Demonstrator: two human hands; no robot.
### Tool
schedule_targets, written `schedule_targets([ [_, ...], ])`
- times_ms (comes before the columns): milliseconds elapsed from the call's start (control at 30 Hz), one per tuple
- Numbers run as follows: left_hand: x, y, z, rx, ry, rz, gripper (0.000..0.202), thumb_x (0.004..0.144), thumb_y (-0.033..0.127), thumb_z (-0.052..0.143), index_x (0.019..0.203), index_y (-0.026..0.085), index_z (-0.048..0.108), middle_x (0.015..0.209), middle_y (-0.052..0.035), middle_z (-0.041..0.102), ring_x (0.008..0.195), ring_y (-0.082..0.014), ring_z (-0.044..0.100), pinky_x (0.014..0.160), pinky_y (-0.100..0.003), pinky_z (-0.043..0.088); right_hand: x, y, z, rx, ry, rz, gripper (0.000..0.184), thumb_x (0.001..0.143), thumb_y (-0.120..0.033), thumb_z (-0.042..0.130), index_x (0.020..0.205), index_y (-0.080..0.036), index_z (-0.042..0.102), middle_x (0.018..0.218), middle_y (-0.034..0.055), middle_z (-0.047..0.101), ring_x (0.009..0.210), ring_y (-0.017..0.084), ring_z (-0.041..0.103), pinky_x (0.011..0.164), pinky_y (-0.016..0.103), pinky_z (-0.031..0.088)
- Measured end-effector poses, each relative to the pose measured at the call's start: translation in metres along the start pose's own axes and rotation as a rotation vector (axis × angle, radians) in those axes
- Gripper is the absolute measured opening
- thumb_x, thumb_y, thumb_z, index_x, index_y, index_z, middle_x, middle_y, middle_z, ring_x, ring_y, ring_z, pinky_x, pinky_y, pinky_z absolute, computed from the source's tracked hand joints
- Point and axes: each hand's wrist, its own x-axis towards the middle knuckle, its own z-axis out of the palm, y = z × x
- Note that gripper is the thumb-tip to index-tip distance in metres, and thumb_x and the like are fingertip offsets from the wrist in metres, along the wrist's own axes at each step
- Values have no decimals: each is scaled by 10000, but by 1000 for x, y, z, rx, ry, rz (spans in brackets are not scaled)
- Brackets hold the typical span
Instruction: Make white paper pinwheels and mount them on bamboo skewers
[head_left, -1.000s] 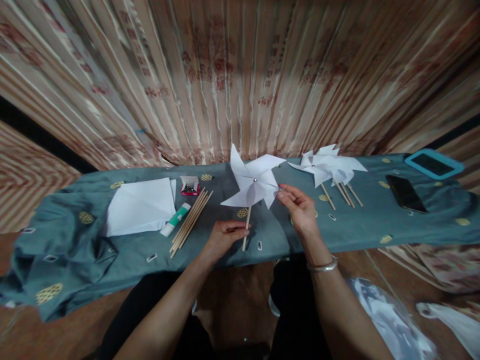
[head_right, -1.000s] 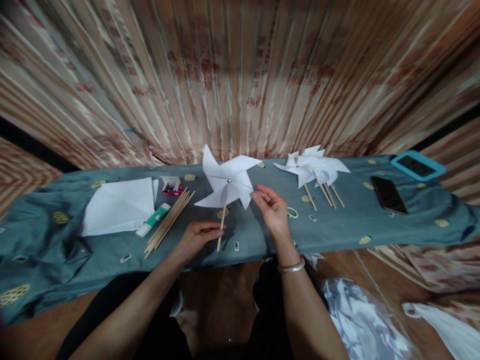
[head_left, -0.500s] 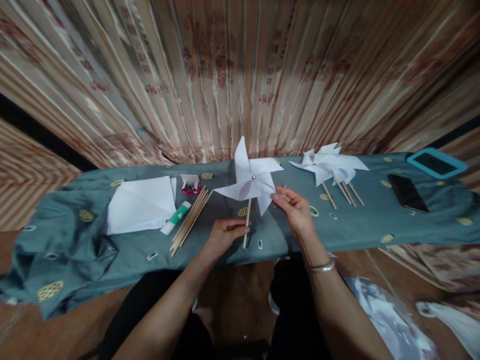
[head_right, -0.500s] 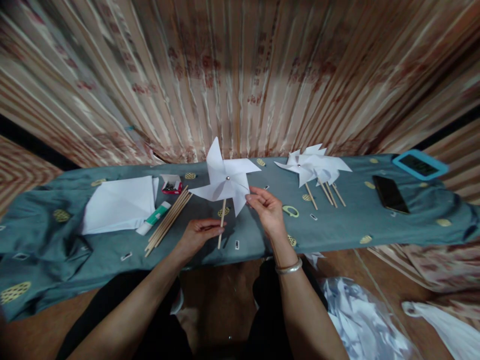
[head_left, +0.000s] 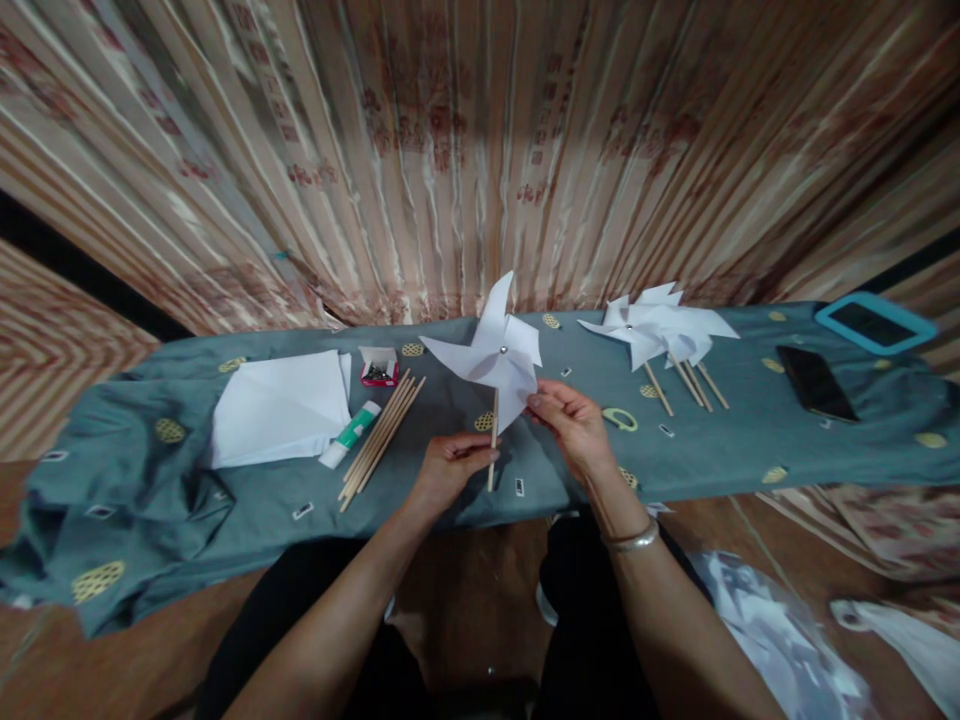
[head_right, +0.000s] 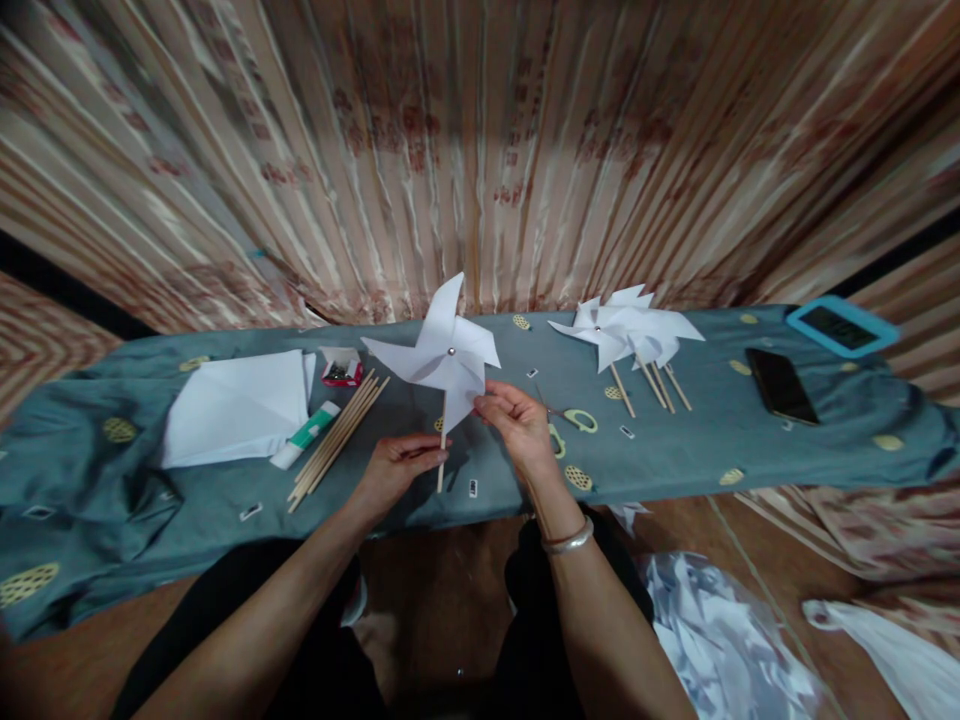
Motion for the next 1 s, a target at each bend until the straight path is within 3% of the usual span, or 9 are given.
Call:
schedule_targets([
  [233, 0, -1, 1, 6, -8, 13, 296, 535, 322, 824, 791, 177, 787, 855, -63, 776, 791, -208, 707, 821, -326, 538, -9, 4, 16, 0, -112, -36, 404, 512, -482, 864, 813, -247, 732, 741, -18, 744, 664, 153, 659, 679, 291, 535],
  [333, 0, 1, 0, 16, -15, 19, 310, 543, 333, 826, 808, 175, 787, 868, -65, 775, 807, -216, 708, 834, -337, 536, -12, 2, 15, -70, -135, -66, 360, 536, -498, 844, 748, -233, 724, 691, -17, 729, 627, 149, 648, 636, 281, 526],
  [400, -1, 3, -1, 16, -7, 18, 312, 541, 337, 829, 806, 177, 787, 869, -65, 776, 823, -219, 707, 843, -339, 534, -11, 0, 7, -155, -83, -117, 336, 595, -519, 803, 727, -221, 723, 619, -13, 703, 578, 147, 627, 584, 275, 506],
  [500, -2, 6, -3, 19, -16, -9, 319, 521, 339, 842, 789, 176, 787, 855, -69, 776, 806, -214, 702, 824, -331, 535, -2, -4, -11, -228, 110, -237, 309, 676, -509, 746, 727, -205, 717, 584, 0, 684, 562, 149, 618, 578, 282, 501],
  [633, -5, 6, -3, 48, -89, -63, 330, 526, 334, 844, 806, 169, 788, 807, -63, 772, 733, -184, 687, 773, -301, 528, 13, -2, -31, -218, 317, -381, 344, 674, -440, 762, 915, -199, 714, 865, 58, 752, 788, 188, 681, 768, 352, 538],
  [733, -7, 4, -3, 74, -125, -80, 326, 541, 327, 837, 822, 168, 789, 795, -59, 769, 723, -173, 681, 759, -283, 521, 18, 2, -36, -260, 295, -383, 421, 686, -408, 760, 1045, -200, 695, 1026, 91, 739, 911, 209, 677, 836, 385, 528],
  [1000, -6, 8, -3, 48, -91, -74, 324, 517, 341, 847, 788, 175, 788, 801, -63, 773, 728, -187, 694, 798, -317, 538, 15, 0, -29, -151, 247, -319, 393, 599, -375, 816, 940, -209, 711, 750, 0, 730, 716, 156, 651, 791, 352, 513],
])
